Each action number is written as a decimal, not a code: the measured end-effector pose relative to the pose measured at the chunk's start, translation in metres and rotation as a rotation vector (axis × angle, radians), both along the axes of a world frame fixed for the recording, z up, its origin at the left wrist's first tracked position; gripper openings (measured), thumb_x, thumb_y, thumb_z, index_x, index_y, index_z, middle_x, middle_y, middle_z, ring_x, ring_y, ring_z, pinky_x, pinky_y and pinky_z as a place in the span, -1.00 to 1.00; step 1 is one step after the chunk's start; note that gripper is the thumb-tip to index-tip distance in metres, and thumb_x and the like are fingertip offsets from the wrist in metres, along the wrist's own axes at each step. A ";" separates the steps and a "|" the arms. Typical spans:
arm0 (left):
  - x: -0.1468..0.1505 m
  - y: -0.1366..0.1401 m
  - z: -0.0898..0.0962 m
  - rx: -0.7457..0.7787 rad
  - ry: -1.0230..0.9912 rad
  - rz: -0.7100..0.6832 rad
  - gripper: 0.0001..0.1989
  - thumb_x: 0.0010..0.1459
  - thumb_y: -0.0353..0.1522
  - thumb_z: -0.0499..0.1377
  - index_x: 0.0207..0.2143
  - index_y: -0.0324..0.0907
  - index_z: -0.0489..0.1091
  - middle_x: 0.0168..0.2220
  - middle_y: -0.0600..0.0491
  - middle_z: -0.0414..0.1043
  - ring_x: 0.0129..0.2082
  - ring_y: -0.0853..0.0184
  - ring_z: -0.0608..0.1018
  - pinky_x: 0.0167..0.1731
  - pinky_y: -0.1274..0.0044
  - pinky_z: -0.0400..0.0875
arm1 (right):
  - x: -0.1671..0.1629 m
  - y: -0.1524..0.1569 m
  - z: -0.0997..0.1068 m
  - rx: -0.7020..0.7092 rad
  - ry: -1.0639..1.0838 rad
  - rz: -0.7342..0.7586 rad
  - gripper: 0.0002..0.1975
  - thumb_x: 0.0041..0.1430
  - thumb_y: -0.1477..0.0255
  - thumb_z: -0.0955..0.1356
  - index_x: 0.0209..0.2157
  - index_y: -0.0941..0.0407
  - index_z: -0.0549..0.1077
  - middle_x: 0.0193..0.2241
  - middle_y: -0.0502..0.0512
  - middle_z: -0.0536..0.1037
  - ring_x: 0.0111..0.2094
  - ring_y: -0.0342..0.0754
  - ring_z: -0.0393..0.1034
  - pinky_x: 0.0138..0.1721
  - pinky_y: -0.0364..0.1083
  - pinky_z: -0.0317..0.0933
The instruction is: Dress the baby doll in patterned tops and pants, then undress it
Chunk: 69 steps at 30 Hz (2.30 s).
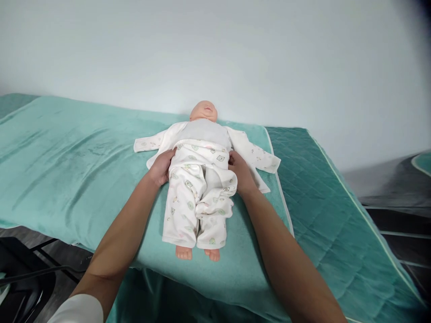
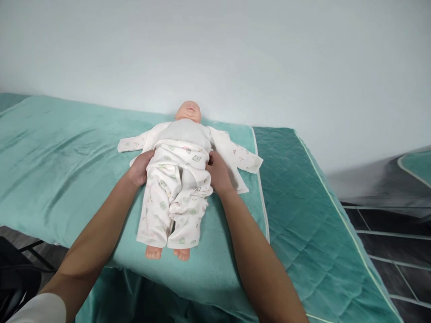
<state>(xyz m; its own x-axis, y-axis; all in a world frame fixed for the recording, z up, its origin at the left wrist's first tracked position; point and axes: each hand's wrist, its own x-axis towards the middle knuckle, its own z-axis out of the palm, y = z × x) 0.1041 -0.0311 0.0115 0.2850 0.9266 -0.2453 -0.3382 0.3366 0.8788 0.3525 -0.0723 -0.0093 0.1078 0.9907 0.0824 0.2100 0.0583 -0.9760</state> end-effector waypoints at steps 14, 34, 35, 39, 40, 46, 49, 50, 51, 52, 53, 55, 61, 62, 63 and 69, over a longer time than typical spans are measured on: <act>0.003 -0.004 0.012 0.050 -0.050 -0.066 -0.72 0.07 -0.18 0.31 -0.24 -0.17 0.51 -0.33 -0.03 0.58 -0.14 0.11 0.60 -0.15 0.37 0.49 | -0.015 -0.008 0.023 -0.020 0.404 0.024 -0.61 -0.17 0.20 0.52 -0.32 0.02 0.40 -0.21 0.08 0.63 -0.12 0.15 0.50 -0.24 0.07 0.40; -0.002 -0.007 0.012 1.027 0.674 0.355 -0.87 0.29 -0.30 0.17 -0.19 -0.08 0.51 -0.15 0.01 0.45 -0.09 0.28 0.50 -0.02 0.42 0.41 | -0.010 -0.023 0.023 0.373 -0.100 -0.172 -0.84 0.25 0.27 0.36 -0.17 0.01 0.50 -0.19 0.06 0.52 -0.15 -0.01 0.41 -0.08 0.01 0.34; -0.002 -0.005 0.013 1.048 0.675 0.336 -0.88 0.29 -0.30 0.17 -0.20 -0.09 0.50 -0.17 0.01 0.45 -0.10 0.29 0.50 -0.03 0.42 0.41 | -0.010 -0.023 0.024 0.378 -0.106 -0.139 -0.84 0.26 0.27 0.36 -0.16 0.00 0.51 -0.17 0.06 0.52 -0.14 -0.01 0.40 -0.07 0.02 0.34; -0.004 0.003 0.015 1.171 0.731 0.250 -0.89 0.26 -0.28 0.22 -0.22 -0.11 0.44 -0.10 -0.01 0.43 -0.01 0.26 0.46 0.09 0.37 0.35 | -0.004 -0.019 0.026 0.418 -0.153 -0.022 -0.82 0.23 0.28 0.40 -0.13 -0.05 0.50 -0.11 0.05 0.46 -0.07 0.01 0.37 0.00 0.06 0.30; -0.004 0.004 0.016 1.191 0.755 0.208 -0.87 0.24 -0.26 0.24 -0.22 -0.11 0.42 -0.05 -0.02 0.42 0.02 0.25 0.45 0.13 0.35 0.32 | -0.003 -0.018 0.027 0.422 -0.188 0.005 -0.81 0.22 0.28 0.41 -0.13 -0.05 0.50 -0.10 0.05 0.45 -0.04 0.03 0.34 0.03 0.07 0.28; 0.000 0.004 0.026 1.186 0.831 0.032 -0.83 0.30 -0.24 0.16 -0.31 -0.13 0.31 -0.02 -0.04 0.42 0.02 0.26 0.46 0.05 0.40 0.34 | 0.005 -0.007 0.037 0.367 -0.410 0.106 -0.72 0.15 0.18 0.45 -0.18 0.00 0.41 -0.08 0.12 0.34 -0.01 0.09 0.23 0.03 0.09 0.20; 0.004 0.006 0.030 1.137 0.859 0.013 -0.83 0.35 -0.24 0.08 -0.30 -0.12 0.26 -0.09 -0.02 0.46 -0.08 0.28 0.48 -0.09 0.45 0.36 | 0.010 0.004 0.043 0.329 -0.467 0.251 -0.65 0.12 0.09 0.46 -0.29 0.03 0.35 -0.14 0.10 0.33 -0.08 0.07 0.22 -0.05 0.06 0.18; 0.005 0.008 0.032 1.107 0.872 0.011 -0.83 0.36 -0.24 0.06 -0.29 -0.12 0.25 -0.11 -0.01 0.47 -0.13 0.29 0.48 -0.13 0.46 0.35 | 0.011 0.008 0.045 0.321 -0.475 0.304 -0.63 0.13 0.06 0.45 -0.34 0.04 0.34 -0.17 0.09 0.33 -0.10 0.06 0.22 -0.07 0.04 0.17; 0.006 0.011 0.033 1.072 0.890 0.013 -0.83 0.36 -0.23 0.05 -0.28 -0.11 0.24 -0.15 0.01 0.48 -0.18 0.29 0.48 -0.18 0.46 0.33 | 0.012 0.011 0.048 0.313 -0.474 0.352 -0.62 0.15 0.05 0.43 -0.38 0.05 0.32 -0.19 0.08 0.32 -0.12 0.05 0.22 -0.10 0.02 0.16; 0.008 0.015 0.034 1.035 0.914 0.017 -0.82 0.36 -0.22 0.05 -0.28 -0.11 0.23 -0.19 0.03 0.48 -0.23 0.30 0.48 -0.22 0.47 0.32 | 0.012 0.015 0.050 0.308 -0.466 0.391 -0.60 0.18 0.03 0.41 -0.42 0.05 0.30 -0.22 0.07 0.32 -0.15 0.03 0.23 -0.13 0.01 0.15; 0.009 0.020 0.036 1.000 0.939 0.022 -0.82 0.36 -0.22 0.05 -0.27 -0.11 0.22 -0.24 0.05 0.47 -0.28 0.30 0.47 -0.26 0.47 0.29 | 0.012 0.017 0.053 0.304 -0.457 0.417 -0.58 0.20 0.02 0.39 -0.44 0.06 0.28 -0.26 0.06 0.31 -0.20 0.01 0.23 -0.17 0.00 0.14; 0.012 0.030 0.038 0.950 0.982 0.026 -0.83 0.35 -0.23 0.06 -0.28 -0.11 0.20 -0.34 0.09 0.41 -0.37 0.31 0.42 -0.33 0.48 0.23 | 0.010 0.022 0.056 0.292 -0.458 0.415 -0.54 0.24 0.01 0.35 -0.48 0.07 0.22 -0.35 0.02 0.27 -0.30 -0.04 0.19 -0.25 -0.03 0.10; 0.017 0.058 0.035 0.857 0.853 0.017 -0.84 0.34 -0.28 0.08 -0.31 -0.11 0.16 -0.37 0.11 0.31 -0.36 0.34 0.36 -0.32 0.50 0.19 | 0.005 0.049 0.057 0.196 -0.509 0.187 -0.57 0.28 0.11 0.32 -0.51 0.07 0.16 -0.55 -0.08 0.18 -0.44 -0.11 0.06 -0.38 -0.07 -0.04; 0.016 0.061 0.032 0.823 0.821 0.024 -0.82 0.34 -0.27 0.08 -0.32 -0.11 0.17 -0.38 0.11 0.30 -0.36 0.34 0.35 -0.32 0.50 0.19 | 0.004 0.055 0.055 0.188 -0.478 0.156 -0.58 0.27 0.12 0.32 -0.51 0.07 0.17 -0.55 -0.08 0.19 -0.44 -0.11 0.07 -0.37 -0.08 -0.04; 0.016 0.063 0.030 0.787 0.789 0.030 -0.81 0.34 -0.27 0.09 -0.33 -0.12 0.18 -0.38 0.11 0.28 -0.36 0.35 0.34 -0.32 0.51 0.19 | 0.004 0.061 0.052 0.184 -0.429 0.131 -0.59 0.26 0.12 0.33 -0.51 0.08 0.19 -0.55 -0.08 0.20 -0.44 -0.12 0.07 -0.37 -0.08 -0.04; 0.013 0.068 0.017 0.656 0.626 0.037 -0.78 0.32 -0.22 0.12 -0.34 -0.14 0.23 -0.39 0.12 0.23 -0.36 0.37 0.29 -0.34 0.54 0.18 | 0.002 0.075 0.036 0.162 -0.095 0.065 -0.53 0.15 0.01 0.40 -0.54 0.08 0.25 -0.55 -0.08 0.21 -0.45 -0.14 0.06 -0.40 -0.11 0.00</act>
